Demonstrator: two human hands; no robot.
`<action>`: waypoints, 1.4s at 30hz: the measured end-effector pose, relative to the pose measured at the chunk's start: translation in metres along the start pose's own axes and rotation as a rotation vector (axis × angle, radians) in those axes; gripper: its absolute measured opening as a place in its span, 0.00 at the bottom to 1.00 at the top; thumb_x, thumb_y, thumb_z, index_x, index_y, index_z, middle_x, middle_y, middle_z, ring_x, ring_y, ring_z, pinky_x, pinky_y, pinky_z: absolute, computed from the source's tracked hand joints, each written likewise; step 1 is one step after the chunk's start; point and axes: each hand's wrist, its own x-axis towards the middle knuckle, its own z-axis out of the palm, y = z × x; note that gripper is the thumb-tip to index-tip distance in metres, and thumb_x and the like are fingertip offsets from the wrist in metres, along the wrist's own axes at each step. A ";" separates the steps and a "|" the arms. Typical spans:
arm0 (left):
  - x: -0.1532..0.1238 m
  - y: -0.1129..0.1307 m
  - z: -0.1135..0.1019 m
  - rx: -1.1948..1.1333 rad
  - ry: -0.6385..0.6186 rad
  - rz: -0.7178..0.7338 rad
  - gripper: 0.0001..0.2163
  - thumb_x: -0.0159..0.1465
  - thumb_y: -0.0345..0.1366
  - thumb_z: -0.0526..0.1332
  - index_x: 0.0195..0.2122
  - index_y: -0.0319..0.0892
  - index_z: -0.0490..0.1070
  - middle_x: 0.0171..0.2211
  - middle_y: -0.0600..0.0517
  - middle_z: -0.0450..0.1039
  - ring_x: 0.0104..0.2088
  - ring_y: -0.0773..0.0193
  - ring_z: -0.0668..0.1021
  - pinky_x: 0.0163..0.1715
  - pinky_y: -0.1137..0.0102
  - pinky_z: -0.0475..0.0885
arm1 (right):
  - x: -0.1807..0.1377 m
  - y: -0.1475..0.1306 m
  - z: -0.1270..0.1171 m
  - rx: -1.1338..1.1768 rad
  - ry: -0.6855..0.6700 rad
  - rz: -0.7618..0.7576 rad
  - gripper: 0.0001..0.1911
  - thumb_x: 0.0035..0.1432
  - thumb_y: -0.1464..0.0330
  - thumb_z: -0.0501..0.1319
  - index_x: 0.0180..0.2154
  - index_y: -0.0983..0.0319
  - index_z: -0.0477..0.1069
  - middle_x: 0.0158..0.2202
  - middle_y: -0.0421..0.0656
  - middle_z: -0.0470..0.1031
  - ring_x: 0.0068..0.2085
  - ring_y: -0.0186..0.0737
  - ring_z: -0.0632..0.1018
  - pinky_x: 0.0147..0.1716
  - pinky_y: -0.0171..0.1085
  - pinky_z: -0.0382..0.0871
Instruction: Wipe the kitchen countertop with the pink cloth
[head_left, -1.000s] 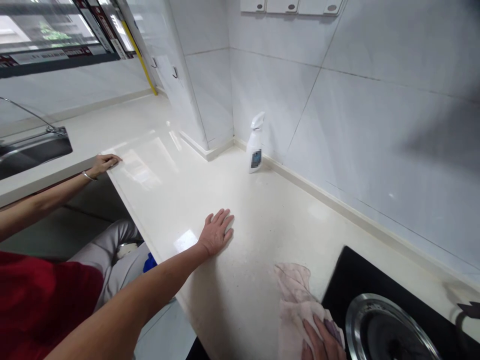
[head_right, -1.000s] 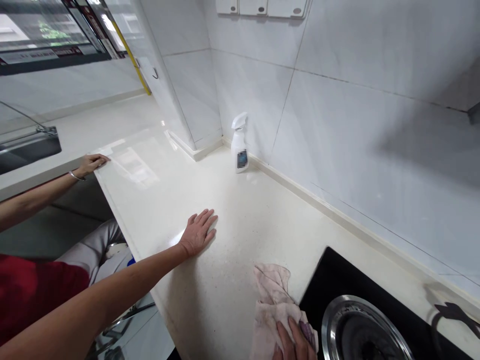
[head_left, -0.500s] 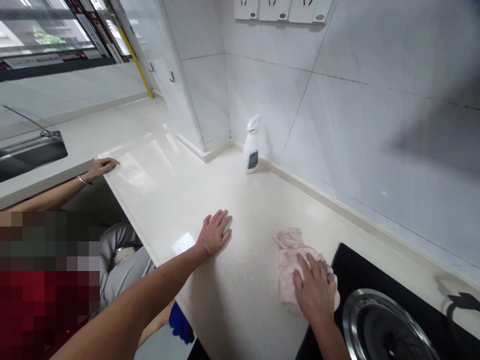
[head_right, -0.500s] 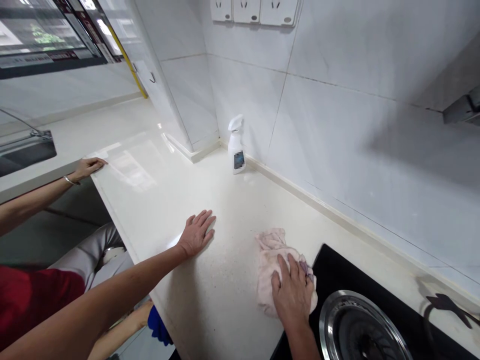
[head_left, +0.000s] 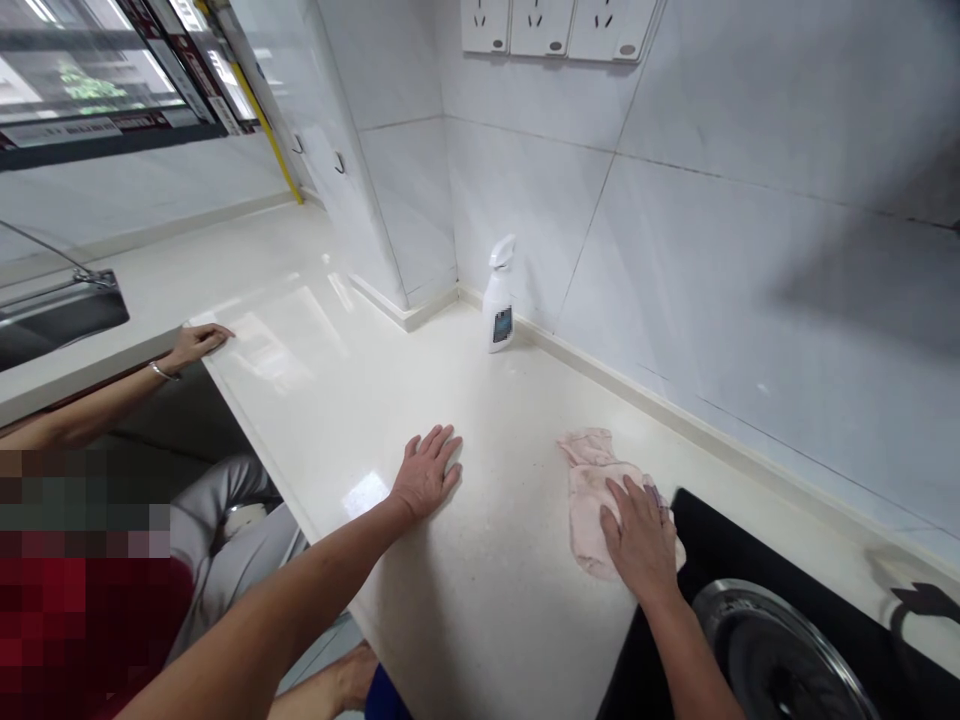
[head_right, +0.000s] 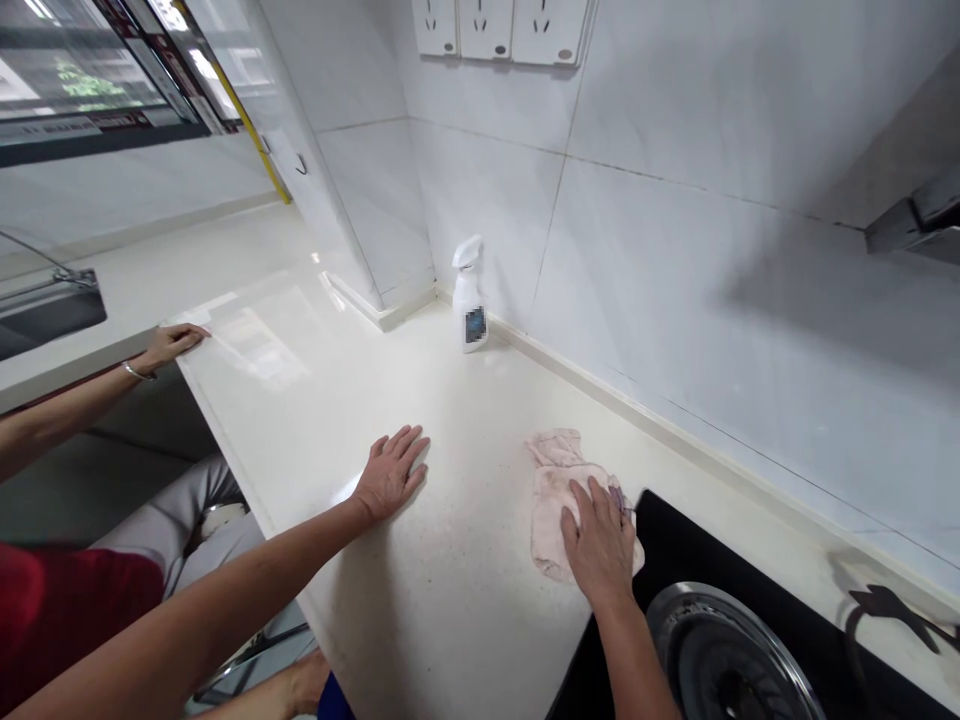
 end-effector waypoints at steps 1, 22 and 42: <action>0.000 0.000 0.000 0.001 -0.001 0.001 0.23 0.73 0.42 0.52 0.67 0.45 0.66 0.71 0.43 0.62 0.71 0.47 0.63 0.66 0.44 0.59 | -0.005 0.005 0.000 0.002 0.010 -0.015 0.29 0.71 0.55 0.42 0.65 0.55 0.65 0.71 0.46 0.63 0.74 0.53 0.57 0.67 0.58 0.60; 0.000 0.000 0.000 -0.028 -0.003 -0.009 0.23 0.72 0.42 0.52 0.67 0.45 0.66 0.71 0.43 0.62 0.71 0.47 0.63 0.67 0.44 0.58 | -0.121 -0.033 0.004 -0.110 0.276 -0.194 0.24 0.67 0.55 0.53 0.58 0.60 0.67 0.58 0.53 0.75 0.61 0.56 0.73 0.54 0.54 0.67; -0.001 0.002 -0.002 -0.027 -0.033 -0.014 0.24 0.73 0.42 0.51 0.68 0.45 0.64 0.72 0.43 0.60 0.72 0.47 0.61 0.67 0.44 0.57 | 0.031 -0.074 0.013 0.015 -0.063 -0.145 0.29 0.70 0.53 0.46 0.67 0.54 0.61 0.72 0.51 0.58 0.71 0.55 0.59 0.67 0.63 0.54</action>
